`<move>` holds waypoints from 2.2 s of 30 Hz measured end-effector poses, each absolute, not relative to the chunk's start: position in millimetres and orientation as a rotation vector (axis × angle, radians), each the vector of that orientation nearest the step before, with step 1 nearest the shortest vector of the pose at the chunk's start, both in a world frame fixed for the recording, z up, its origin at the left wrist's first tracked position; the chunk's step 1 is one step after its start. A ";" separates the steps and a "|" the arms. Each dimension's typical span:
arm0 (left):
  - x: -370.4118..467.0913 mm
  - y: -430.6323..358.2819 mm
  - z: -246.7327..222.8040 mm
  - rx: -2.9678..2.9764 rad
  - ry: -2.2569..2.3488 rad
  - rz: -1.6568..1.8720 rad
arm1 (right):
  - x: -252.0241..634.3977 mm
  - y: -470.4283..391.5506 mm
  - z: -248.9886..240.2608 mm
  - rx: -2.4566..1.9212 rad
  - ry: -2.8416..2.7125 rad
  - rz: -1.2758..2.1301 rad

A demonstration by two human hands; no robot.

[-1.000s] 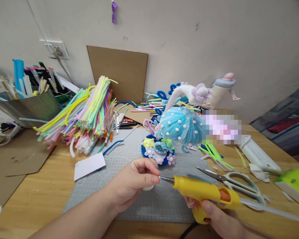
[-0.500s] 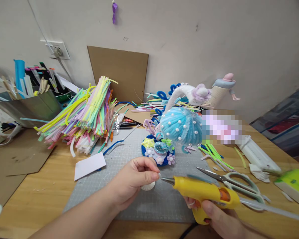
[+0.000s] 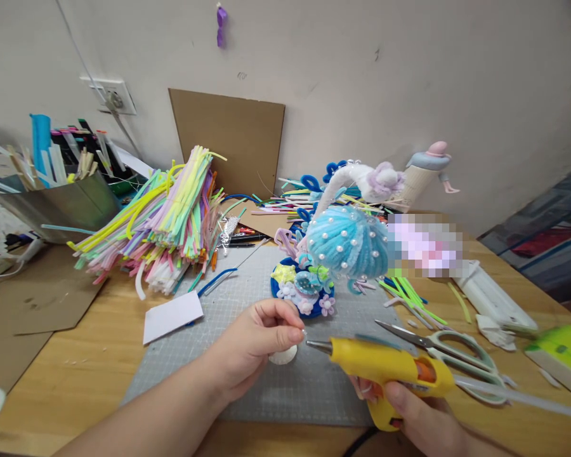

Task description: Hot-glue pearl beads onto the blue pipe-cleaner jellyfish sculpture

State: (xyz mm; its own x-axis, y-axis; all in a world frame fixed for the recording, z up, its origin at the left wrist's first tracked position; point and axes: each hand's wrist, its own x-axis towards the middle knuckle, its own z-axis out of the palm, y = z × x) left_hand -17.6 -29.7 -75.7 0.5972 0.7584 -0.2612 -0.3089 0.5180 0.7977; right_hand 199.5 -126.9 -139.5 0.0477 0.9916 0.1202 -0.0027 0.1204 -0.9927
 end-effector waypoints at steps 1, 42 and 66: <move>-17.1 -28.8 -75.8 0.779 0.666 0.708 | 200.4 -127.6 -140.3 -1.119 -1.243 1.114; 18.1 34.3 -128.1 1.673 1.152 1.187 | 202.5 -121.7 -127.8 -1.089 -1.435 1.362; 15.4 33.1 -126.1 1.831 1.178 1.147 | 195.5 -127.0 -117.0 -1.241 -1.280 1.376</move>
